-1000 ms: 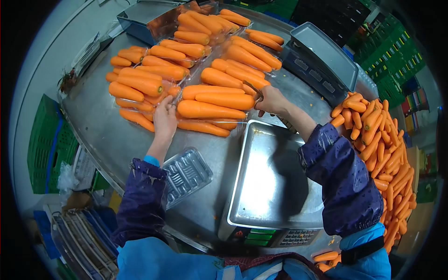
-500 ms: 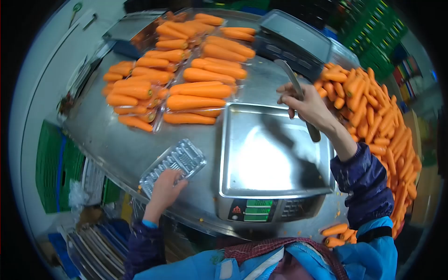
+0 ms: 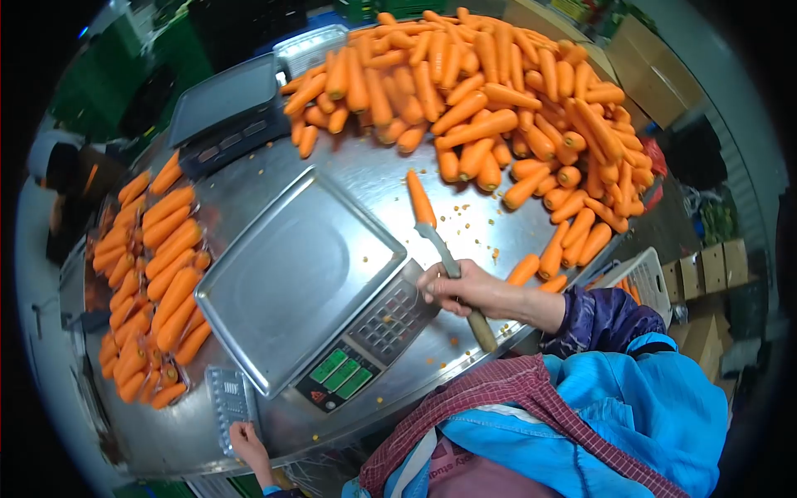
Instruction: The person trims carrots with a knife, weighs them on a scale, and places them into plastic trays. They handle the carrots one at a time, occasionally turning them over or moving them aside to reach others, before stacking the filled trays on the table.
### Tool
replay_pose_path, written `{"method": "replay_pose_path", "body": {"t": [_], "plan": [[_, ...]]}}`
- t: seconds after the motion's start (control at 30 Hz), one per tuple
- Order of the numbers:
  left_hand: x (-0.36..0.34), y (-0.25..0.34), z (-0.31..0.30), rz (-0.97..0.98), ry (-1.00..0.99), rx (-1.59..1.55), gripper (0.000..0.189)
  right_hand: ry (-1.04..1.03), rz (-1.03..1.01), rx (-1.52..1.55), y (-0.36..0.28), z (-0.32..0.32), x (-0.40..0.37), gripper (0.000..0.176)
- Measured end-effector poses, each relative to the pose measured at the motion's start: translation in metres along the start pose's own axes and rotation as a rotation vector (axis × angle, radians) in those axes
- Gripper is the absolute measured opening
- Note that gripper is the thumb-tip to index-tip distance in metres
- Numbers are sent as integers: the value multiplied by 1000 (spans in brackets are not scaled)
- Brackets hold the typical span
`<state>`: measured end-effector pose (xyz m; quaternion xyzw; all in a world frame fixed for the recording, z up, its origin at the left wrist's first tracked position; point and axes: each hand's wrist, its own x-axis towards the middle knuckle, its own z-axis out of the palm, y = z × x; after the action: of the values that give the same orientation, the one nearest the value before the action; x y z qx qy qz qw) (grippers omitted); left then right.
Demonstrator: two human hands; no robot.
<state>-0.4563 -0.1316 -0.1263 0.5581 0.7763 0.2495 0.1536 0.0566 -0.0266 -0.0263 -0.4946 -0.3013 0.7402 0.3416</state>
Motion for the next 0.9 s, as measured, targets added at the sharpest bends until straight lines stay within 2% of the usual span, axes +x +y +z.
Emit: {"method": "replay_pose_path", "body": {"t": [0.07, 0.13, 0.23, 0.27, 0.3, 0.37, 0.4, 0.47, 0.5, 0.53, 0.57, 0.6, 0.63, 0.7, 0.73, 0.77, 0.83, 0.87, 0.9], "plan": [[2, -8, 2, 36, -13, 21, 18, 19, 63, 160, 21, -5, -18, 19], [4, -16, 2, -102, -43, -69, 17, -33, 123, 238, 38, -8, -35, 18], [3, -9, 6, -43, -17, 31, 16, -76, 314, 277, 46, -15, -47, 23], [1, -6, 5, -13, 13, 100, 16, -75, 309, 289, 46, -20, -49, 23], [-1, -6, 5, -2, 12, 107, 16, -81, 286, 203, 45, -26, -50, 24], [-4, -11, 8, 213, 253, 329, 15, -56, 222, 92, 41, -47, -44, 26], [-4, -14, 5, 222, 253, 330, 15, -7, 167, 29, 34, -62, -38, 23], [-8, -12, -12, 259, 390, 757, 16, 184, -8, -298, 10, -101, -23, 20], [-8, -7, -19, 272, 458, 971, 21, 348, -94, -444, -7, -118, -15, 22], [-6, 4, -27, 272, 462, 973, 21, 417, -371, -620, -28, -134, -1, 22], [-2, 17, -35, 266, 522, 800, 20, 490, -350, -687, -52, -152, -3, 25], [2, 34, -44, 258, 577, 633, 19, 586, -240, -573, -64, -178, 17, 21], [6, 56, -47, 251, 594, 664, 18, 728, -618, -1001, -73, -205, 32, 33], [13, 110, -49, 283, 588, 614, 21, 842, -869, -1295, -96, -247, 62, 46], [19, 134, -44, 314, 574, 565, 23, 843, -873, -1291, -107, -257, 69, 46], [26, 154, -34, 316, 577, 568, 23, 826, -767, -1353, -115, -263, 76, 49], [40, 190, -13, 347, 436, 84, 8, 786, -578, -1468, -125, -272, 87, 54], [44, 203, -5, 345, 439, 89, 8, 780, -580, -1465, -128, -279, 91, 54], [47, 216, 2, 375, 256, 97, 6, 749, -611, -1450, -129, -290, 95, 53]]}}
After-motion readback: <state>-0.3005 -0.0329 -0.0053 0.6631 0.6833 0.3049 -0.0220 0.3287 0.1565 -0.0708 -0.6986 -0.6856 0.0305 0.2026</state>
